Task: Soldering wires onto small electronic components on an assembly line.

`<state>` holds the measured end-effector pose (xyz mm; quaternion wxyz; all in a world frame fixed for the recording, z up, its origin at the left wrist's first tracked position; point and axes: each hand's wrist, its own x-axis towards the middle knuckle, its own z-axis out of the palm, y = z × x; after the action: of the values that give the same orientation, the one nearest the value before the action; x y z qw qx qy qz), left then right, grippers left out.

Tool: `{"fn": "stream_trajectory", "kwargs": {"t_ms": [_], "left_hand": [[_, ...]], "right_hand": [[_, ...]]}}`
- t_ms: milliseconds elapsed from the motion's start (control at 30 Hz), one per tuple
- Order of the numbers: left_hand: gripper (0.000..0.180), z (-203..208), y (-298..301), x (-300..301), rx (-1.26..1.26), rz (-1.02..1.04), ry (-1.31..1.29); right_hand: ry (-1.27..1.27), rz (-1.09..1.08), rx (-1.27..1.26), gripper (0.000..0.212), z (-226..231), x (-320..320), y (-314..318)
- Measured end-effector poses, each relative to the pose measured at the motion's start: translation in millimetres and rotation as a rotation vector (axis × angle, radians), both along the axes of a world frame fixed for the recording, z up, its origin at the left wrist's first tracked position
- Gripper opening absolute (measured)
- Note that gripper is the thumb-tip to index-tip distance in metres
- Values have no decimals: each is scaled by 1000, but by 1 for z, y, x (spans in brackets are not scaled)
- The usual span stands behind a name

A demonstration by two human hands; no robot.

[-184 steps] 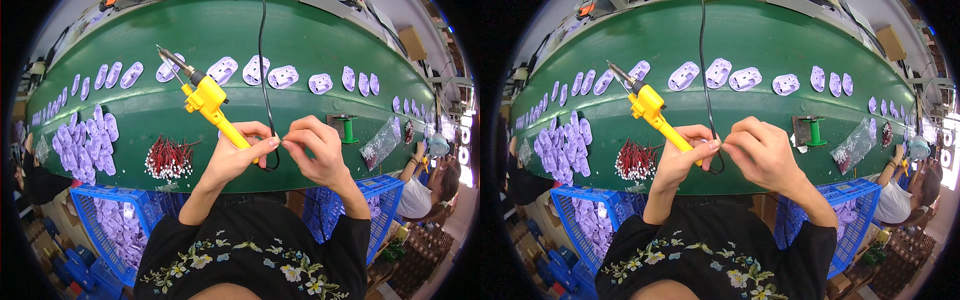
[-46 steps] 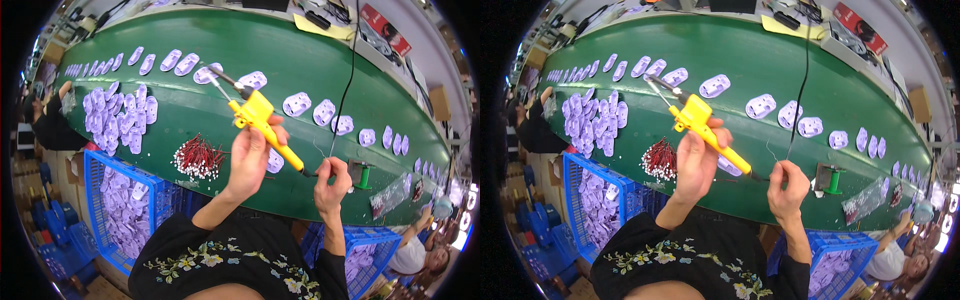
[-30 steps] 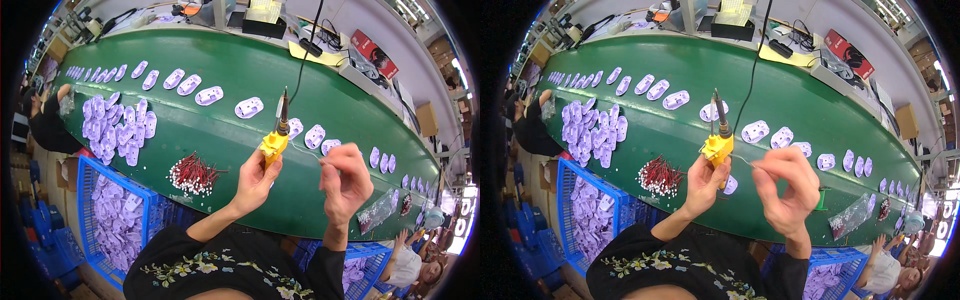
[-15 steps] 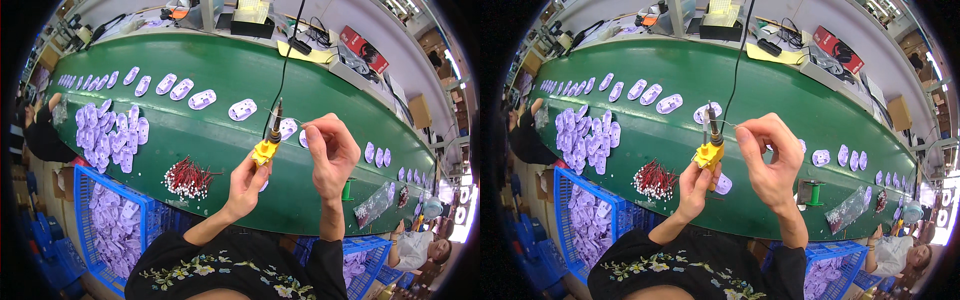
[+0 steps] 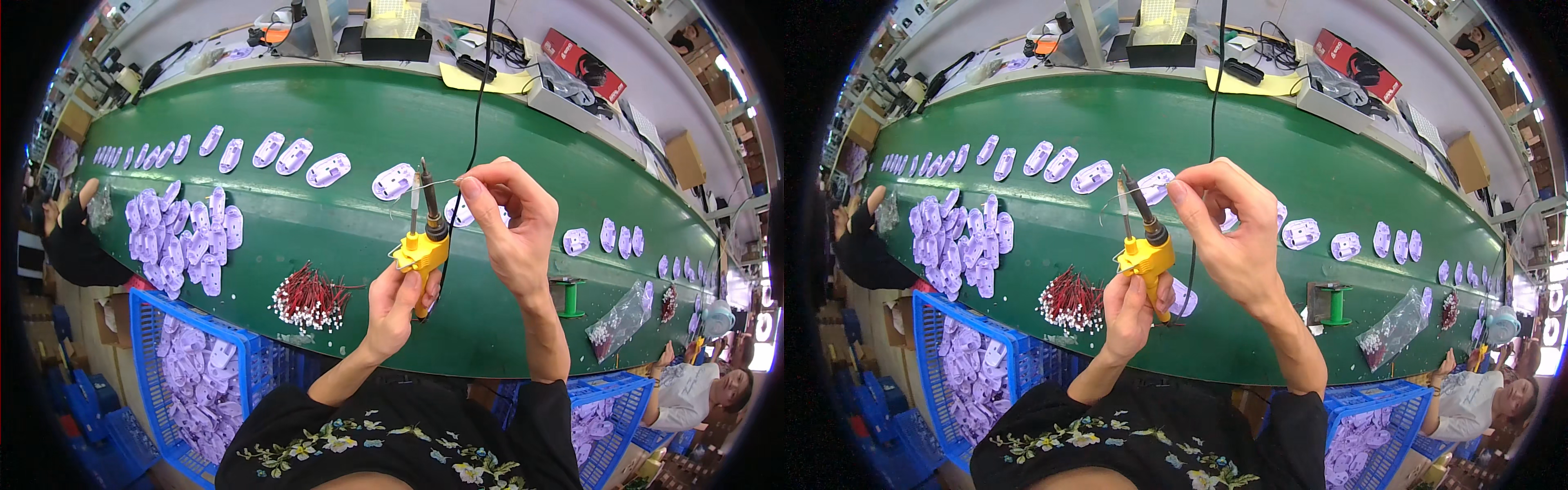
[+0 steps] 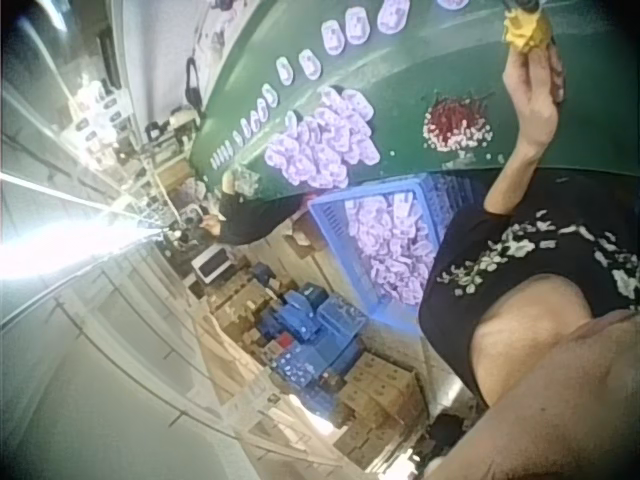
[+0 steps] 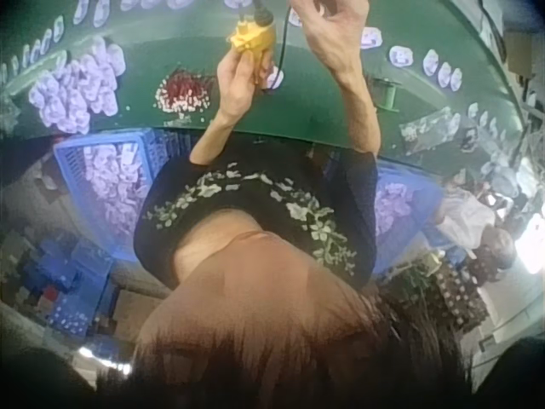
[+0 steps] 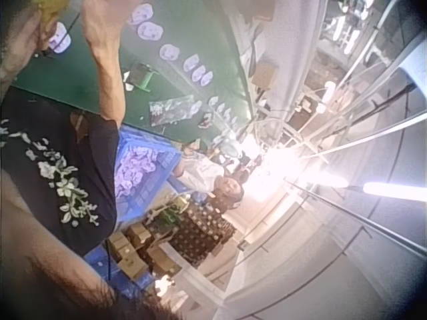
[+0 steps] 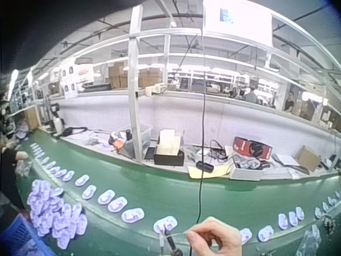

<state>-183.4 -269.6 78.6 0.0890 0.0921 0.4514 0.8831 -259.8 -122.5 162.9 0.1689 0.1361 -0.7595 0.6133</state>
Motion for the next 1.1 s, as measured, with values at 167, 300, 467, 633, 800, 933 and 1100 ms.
{"fn": "stream_trajectory", "kwargs": {"t_ms": [167, 300, 467, 633, 800, 933, 1100], "left_hand": [[36, 1, 0, 1, 39, -15, -21], [36, 2, 0, 1, 66, -34, -60], [36, 3, -2, 1, 83, -49, -73], [37, 3, -3, 1, 115, -77, -98], [36, 4, -3, 0, 145, -89, -101], [37, 3, -4, 0, 167, -105, -110], [60, 5, -4, 0, 134, -129, -159]], "right_hand": [[-38, 13, 25, 10, 2, 1, 1], [-4, -15, 12, 9, 1, 0, -1], [-68, 2, 84, 10, 2, 2, 1], [7, -26, 25, 9, -4, -2, -2], [-15, -32, 15, 8, -4, -2, -4], [-19, -35, 36, 8, -5, -3, -4], [-40, -21, 27, 9, -4, -3, -3]]}}
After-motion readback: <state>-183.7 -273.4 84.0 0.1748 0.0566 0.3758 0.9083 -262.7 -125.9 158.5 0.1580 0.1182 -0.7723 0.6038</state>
